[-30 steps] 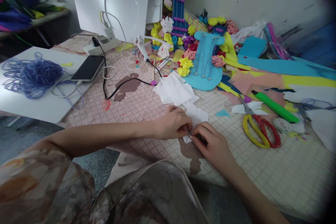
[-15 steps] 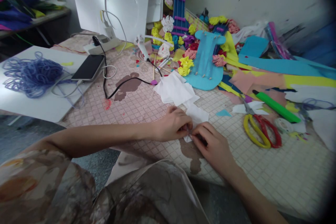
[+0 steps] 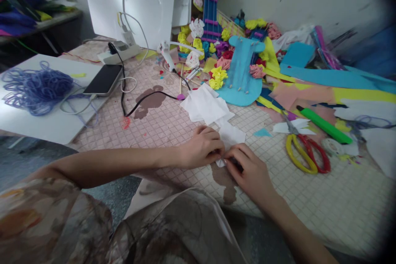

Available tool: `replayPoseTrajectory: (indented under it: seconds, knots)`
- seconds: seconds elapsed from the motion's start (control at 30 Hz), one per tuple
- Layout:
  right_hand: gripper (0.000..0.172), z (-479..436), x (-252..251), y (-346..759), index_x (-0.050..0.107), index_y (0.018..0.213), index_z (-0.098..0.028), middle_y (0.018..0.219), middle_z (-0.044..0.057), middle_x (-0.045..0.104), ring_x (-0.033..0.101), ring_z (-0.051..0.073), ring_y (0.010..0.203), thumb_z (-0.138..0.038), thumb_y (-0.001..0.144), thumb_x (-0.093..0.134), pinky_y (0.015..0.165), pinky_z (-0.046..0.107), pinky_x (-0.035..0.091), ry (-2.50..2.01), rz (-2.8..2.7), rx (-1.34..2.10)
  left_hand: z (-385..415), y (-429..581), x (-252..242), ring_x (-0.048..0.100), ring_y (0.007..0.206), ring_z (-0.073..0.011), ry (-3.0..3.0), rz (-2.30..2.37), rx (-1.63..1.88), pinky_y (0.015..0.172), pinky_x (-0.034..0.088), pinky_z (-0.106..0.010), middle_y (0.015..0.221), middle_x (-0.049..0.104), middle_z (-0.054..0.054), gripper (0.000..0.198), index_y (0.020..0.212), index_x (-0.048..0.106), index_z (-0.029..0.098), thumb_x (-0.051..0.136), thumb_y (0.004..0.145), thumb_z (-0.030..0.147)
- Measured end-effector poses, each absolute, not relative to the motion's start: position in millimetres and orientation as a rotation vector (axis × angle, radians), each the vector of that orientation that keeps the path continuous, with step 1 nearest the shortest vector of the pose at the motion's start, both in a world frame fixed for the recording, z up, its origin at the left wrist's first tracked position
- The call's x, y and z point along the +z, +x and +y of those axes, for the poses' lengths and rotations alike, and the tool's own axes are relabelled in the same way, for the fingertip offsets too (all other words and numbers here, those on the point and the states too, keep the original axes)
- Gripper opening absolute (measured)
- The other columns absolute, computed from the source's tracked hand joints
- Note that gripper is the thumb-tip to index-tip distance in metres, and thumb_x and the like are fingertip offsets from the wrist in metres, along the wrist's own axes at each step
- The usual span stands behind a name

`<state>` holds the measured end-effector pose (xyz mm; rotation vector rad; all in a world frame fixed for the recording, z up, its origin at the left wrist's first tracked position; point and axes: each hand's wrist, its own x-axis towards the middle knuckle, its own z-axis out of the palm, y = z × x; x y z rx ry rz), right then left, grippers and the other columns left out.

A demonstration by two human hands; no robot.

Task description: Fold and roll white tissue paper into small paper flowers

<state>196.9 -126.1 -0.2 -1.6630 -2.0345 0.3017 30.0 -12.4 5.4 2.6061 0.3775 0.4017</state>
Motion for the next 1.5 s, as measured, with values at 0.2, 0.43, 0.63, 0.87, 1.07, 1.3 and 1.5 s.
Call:
replayPoseTrajectory:
  seconds: [0.2,0.43,0.63,0.87,1.07,1.3,1.5]
  knots:
    - [0.000,-128,2,194,0.053,0.087,-0.020,0.090,0.003,0.052,0.055,0.018,0.081,-0.020,0.087,0.053,0.068,0.030,0.043,-1.693,-2.040,0.299,-14,26,7,0.049,0.099,-0.0193,2.612,0.373,0.404,0.091,0.030,-0.035,0.094,0.060,-0.004,0.007,0.087,0.059,0.019,0.056,0.084,0.024]
    - [0.023,-128,7,194,0.052,0.095,-0.021,0.098,0.004,0.052,0.055,0.021,0.089,-0.025,0.077,0.066,0.073,0.034,0.045,-1.752,-2.062,0.396,-13,19,7,0.048,0.098,-0.0210,2.608,0.310,0.357,0.093,0.030,-0.037,0.098,0.056,-0.005,0.029,0.095,0.055,0.019,0.066,0.076,0.037]
    - [0.013,-126,11,195,0.051,0.093,-0.021,0.096,0.003,0.053,0.055,0.020,0.086,-0.033,0.088,0.054,0.071,0.032,0.044,-1.749,-2.048,0.495,-10,19,8,0.048,0.100,-0.0223,2.612,0.292,0.319,0.093,0.030,-0.037,0.101,0.056,-0.006,0.033,0.097,0.055,0.019,0.067,0.075,0.040]
    - [0.013,-125,3,183,0.049,0.086,-0.021,0.089,0.002,0.052,0.056,0.020,0.078,-0.034,0.086,0.054,0.061,0.031,0.040,-1.890,-2.041,0.187,-6,23,9,0.049,0.102,-0.0197,2.598,0.297,0.304,0.094,0.029,-0.036,0.097,0.059,-0.003,0.008,0.091,0.060,0.021,0.055,0.085,0.022]
    - [0.012,-125,4,183,0.049,0.085,-0.022,0.088,0.001,0.052,0.056,0.018,0.075,-0.031,0.083,0.056,0.060,0.030,0.040,-1.889,-2.022,0.201,-5,25,7,0.048,0.102,-0.0203,2.549,0.581,0.468,0.089,0.031,-0.035,0.101,0.060,-0.004,0.010,0.091,0.060,0.019,0.059,0.081,0.017]
    - [0.013,-125,4,186,0.050,0.088,-0.022,0.090,0.002,0.053,0.057,0.019,0.079,-0.032,0.084,0.058,0.063,0.031,0.043,-1.850,-1.997,0.282,-11,18,12,0.048,0.099,-0.0177,2.588,0.336,0.444,0.091,0.025,-0.036,0.090,0.062,0.000,0.010,0.082,0.065,0.022,0.056,0.088,0.025]
    - [0.025,-127,8,201,0.050,0.103,-0.022,0.095,0.005,0.053,0.055,0.020,0.082,-0.026,0.081,0.061,0.066,0.031,0.046,-1.760,-1.922,0.501,-13,22,10,0.047,0.101,-0.0203,2.556,0.376,0.325,0.088,0.028,-0.035,0.094,0.062,-0.002,0.008,0.088,0.064,0.021,0.063,0.081,0.026]
